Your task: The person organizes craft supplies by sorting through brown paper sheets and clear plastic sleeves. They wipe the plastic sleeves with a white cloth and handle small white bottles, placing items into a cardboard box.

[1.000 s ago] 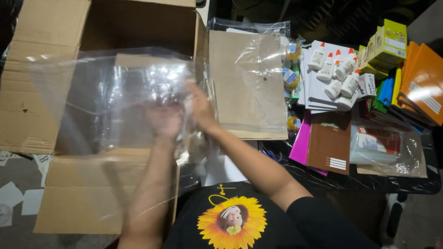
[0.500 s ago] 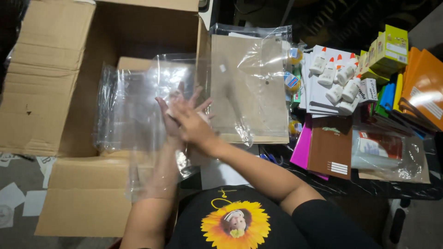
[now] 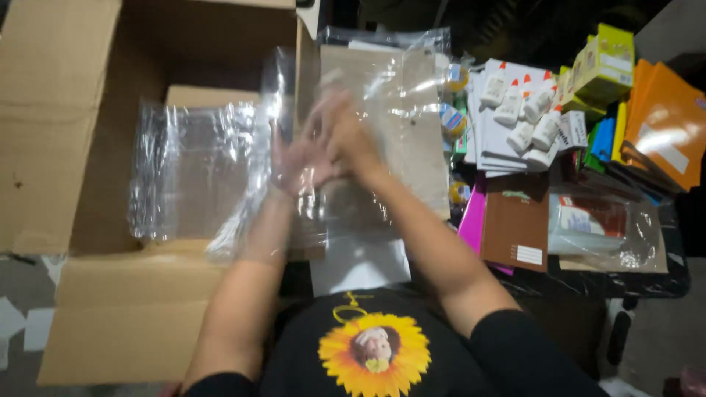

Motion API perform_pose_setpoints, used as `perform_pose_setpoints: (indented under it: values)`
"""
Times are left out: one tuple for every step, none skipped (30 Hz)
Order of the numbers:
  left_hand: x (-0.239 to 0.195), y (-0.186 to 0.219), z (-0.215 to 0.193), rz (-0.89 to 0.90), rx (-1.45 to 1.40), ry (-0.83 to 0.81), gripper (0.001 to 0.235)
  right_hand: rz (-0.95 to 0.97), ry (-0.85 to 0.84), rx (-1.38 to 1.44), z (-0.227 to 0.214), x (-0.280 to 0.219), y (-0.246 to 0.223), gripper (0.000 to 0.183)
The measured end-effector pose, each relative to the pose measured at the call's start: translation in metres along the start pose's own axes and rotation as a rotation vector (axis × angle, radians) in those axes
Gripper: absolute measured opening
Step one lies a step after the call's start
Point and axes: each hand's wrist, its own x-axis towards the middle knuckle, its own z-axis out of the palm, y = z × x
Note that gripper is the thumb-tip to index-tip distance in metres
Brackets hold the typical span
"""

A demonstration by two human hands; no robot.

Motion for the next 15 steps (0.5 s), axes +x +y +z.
perform_pose_setpoints:
  values:
    - [0.003, -0.005, 0.013, 0.030, 0.077, 0.163, 0.096, 0.360, -0.043, -0.738, 0.019, 0.011, -0.034, 0.053]
    - [0.013, -0.004, 0.027, 0.060, 0.164, 0.313, 0.098, 0.713, -0.117, -1.448, 0.040, 0.033, -0.064, 0.054]
    - [0.013, 0.003, 0.010, 0.062, 0.169, 0.310, 0.098, 0.710, -0.123, -1.447, 0.029, 0.023, -0.060, 0.054]
    - [0.015, 0.011, -0.007, 0.086, 0.310, 0.397, 0.100, 0.403, -0.312, -1.624, 0.018, 0.017, -0.056, 0.049]
    - [0.017, 0.019, -0.025, 0.111, 0.451, 0.485, 0.102, 0.076, -0.504, -1.766, 0.006, 0.010, -0.052, 0.044]
    - [0.019, 0.016, -0.024, 0.115, 0.447, 0.487, 0.102, 0.082, -0.506, -1.767, 0.035, -0.009, -0.051, 0.044]
    - [0.021, 0.013, -0.023, 0.097, 0.457, 0.499, 0.101, -0.113, -0.730, -1.785, 0.064, -0.027, -0.051, 0.044]
    - [0.022, 0.009, -0.022, 0.075, 0.465, 0.515, 0.100, -0.306, -0.951, -1.781, 0.092, -0.047, -0.050, 0.044]
    - [0.020, 0.007, -0.022, 0.074, 0.461, 0.521, 0.100, -0.298, -0.948, -1.782, 0.094, -0.048, -0.051, 0.044]
    - [0.023, 0.009, -0.021, 0.030, 0.443, 0.448, 0.095, -0.343, -1.081, -1.803, 0.095, -0.044, -0.052, 0.044]
    - [0.026, 0.010, -0.020, -0.014, 0.425, 0.374, 0.090, -0.389, -1.215, -1.819, 0.096, -0.040, -0.053, 0.045]
    - [0.027, 0.005, -0.014, -0.019, 0.421, 0.375, 0.090, -0.386, -1.210, -1.825, 0.074, -0.021, -0.056, 0.045]
    - [0.029, 0.001, -0.007, 0.001, 0.302, 0.373, 0.093, -0.220, -1.048, -1.870, 0.051, -0.002, -0.059, 0.046]
    - [0.033, -0.001, 0.000, 0.025, 0.187, 0.364, 0.096, -0.062, -0.890, -1.896, 0.029, 0.020, -0.061, 0.050]
    - [0.033, 0.004, -0.022, 0.025, 0.188, 0.359, 0.096, -0.066, -0.892, -1.898, 0.019, 0.020, -0.059, 0.050]
